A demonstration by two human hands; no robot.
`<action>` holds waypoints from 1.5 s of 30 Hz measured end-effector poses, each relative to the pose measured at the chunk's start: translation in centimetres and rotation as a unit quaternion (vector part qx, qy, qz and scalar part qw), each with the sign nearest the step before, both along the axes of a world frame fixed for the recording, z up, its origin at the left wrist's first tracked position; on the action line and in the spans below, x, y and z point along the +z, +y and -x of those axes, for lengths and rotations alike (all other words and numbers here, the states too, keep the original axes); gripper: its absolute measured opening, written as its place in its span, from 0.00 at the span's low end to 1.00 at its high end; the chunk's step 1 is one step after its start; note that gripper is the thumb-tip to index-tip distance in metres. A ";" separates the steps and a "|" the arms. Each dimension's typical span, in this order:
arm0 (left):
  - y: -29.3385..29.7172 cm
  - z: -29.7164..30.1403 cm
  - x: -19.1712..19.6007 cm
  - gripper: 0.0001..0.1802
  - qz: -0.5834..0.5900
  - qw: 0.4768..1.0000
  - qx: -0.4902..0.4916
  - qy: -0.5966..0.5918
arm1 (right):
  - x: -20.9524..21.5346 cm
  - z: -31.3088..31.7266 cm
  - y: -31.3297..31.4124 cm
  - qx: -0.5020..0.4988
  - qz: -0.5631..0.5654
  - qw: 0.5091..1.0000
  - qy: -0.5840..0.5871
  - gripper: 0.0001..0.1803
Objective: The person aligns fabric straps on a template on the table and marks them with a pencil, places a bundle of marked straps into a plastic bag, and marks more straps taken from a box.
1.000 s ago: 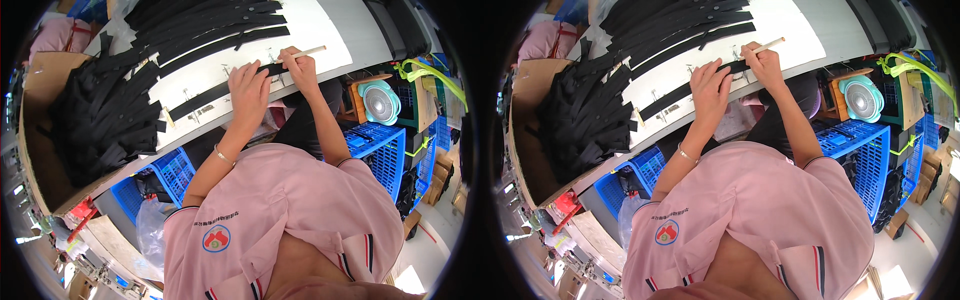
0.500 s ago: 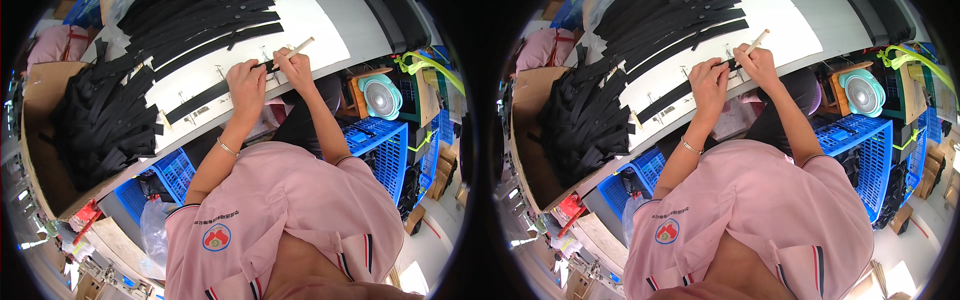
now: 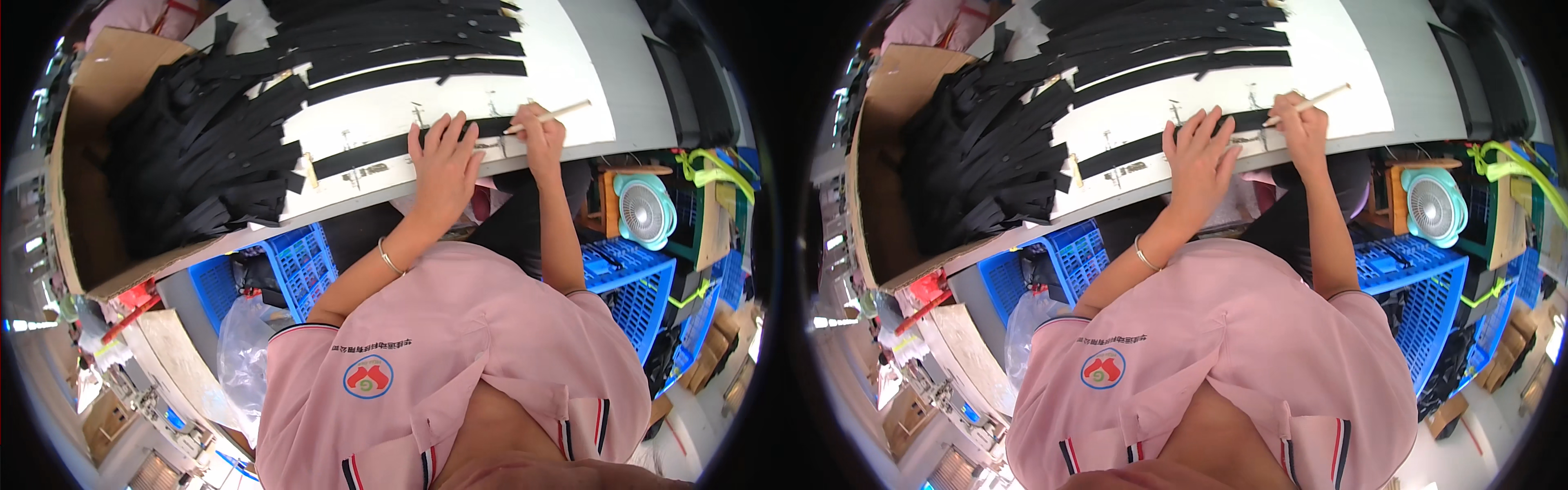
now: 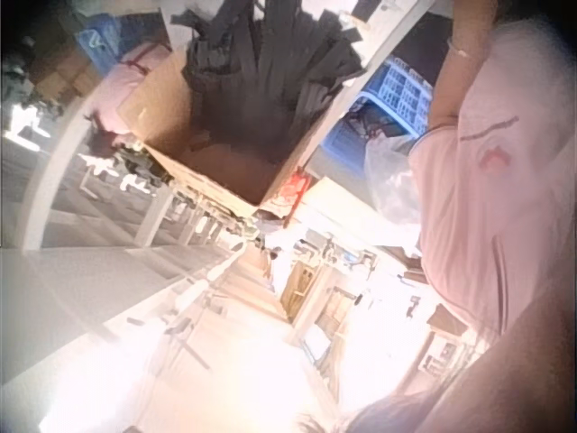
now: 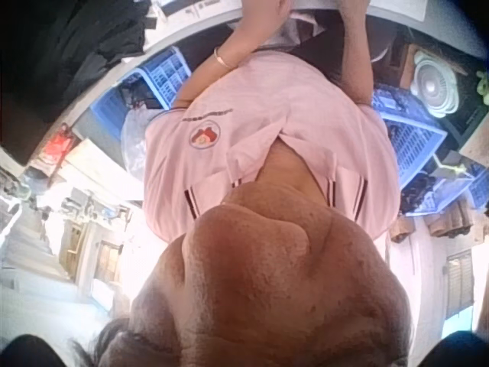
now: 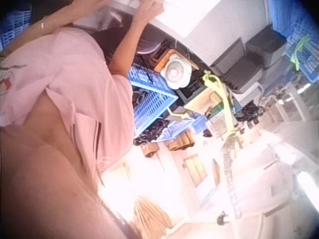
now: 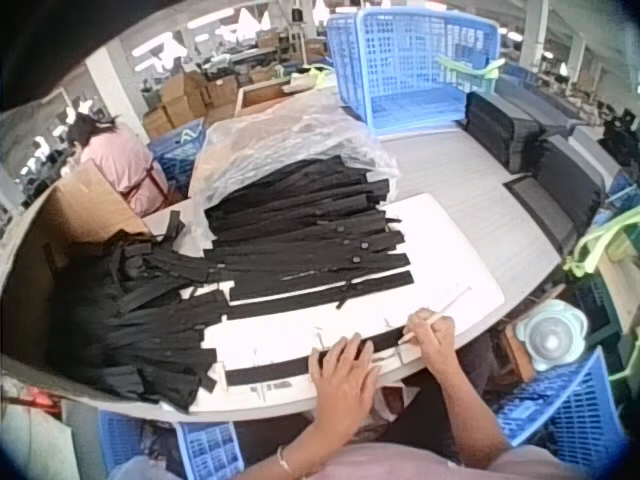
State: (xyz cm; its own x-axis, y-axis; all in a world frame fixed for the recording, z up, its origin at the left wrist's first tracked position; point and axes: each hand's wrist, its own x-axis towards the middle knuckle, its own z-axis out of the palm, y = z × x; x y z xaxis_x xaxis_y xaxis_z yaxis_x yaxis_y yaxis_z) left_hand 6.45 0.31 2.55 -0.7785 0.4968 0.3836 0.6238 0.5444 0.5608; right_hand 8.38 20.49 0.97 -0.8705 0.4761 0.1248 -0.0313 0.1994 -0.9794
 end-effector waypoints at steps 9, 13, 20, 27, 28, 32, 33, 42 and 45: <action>-0.2 8.3 -1.2 0.30 0.037 0.998 -0.040 -0.028 | 0.0 0.4 -0.9 -0.049 0.075 0.995 0.050 0.17; -1.0 10.9 -0.1 0.26 -0.051 0.993 -0.057 -0.091 | 0.3 0.7 -1.1 -0.065 0.076 0.994 0.051 0.17; -13.9 16.9 0.1 0.36 0.150 0.979 0.101 0.095 | 0.8 0.3 -0.6 -0.037 0.111 0.993 0.016 0.14; -22.0 18.6 0.5 0.27 0.229 0.957 0.176 -0.003 | 0.0 0.9 -0.9 -0.010 0.078 0.996 0.043 0.15; -21.3 18.7 1.2 0.22 0.203 0.964 0.166 0.034 | -0.1 0.8 -0.7 -0.026 0.073 0.995 0.057 0.15; -21.9 19.5 0.7 0.12 0.101 0.975 0.194 0.037 | -0.9 1.4 -0.7 -0.016 0.066 0.996 0.063 0.16; -22.2 19.5 0.6 0.11 0.075 0.978 0.185 0.060 | -0.7 1.4 -0.8 -0.007 0.059 0.996 0.066 0.16; -14.5 12.6 4.2 0.09 -0.014 0.998 0.064 0.002 | -0.4 1.3 -1.2 -0.059 0.008 0.992 0.113 0.17; -9.6 9.6 2.0 0.10 -0.011 0.999 -0.031 -0.034 | 1.3 0.9 -2.3 -0.065 0.077 0.993 0.069 0.13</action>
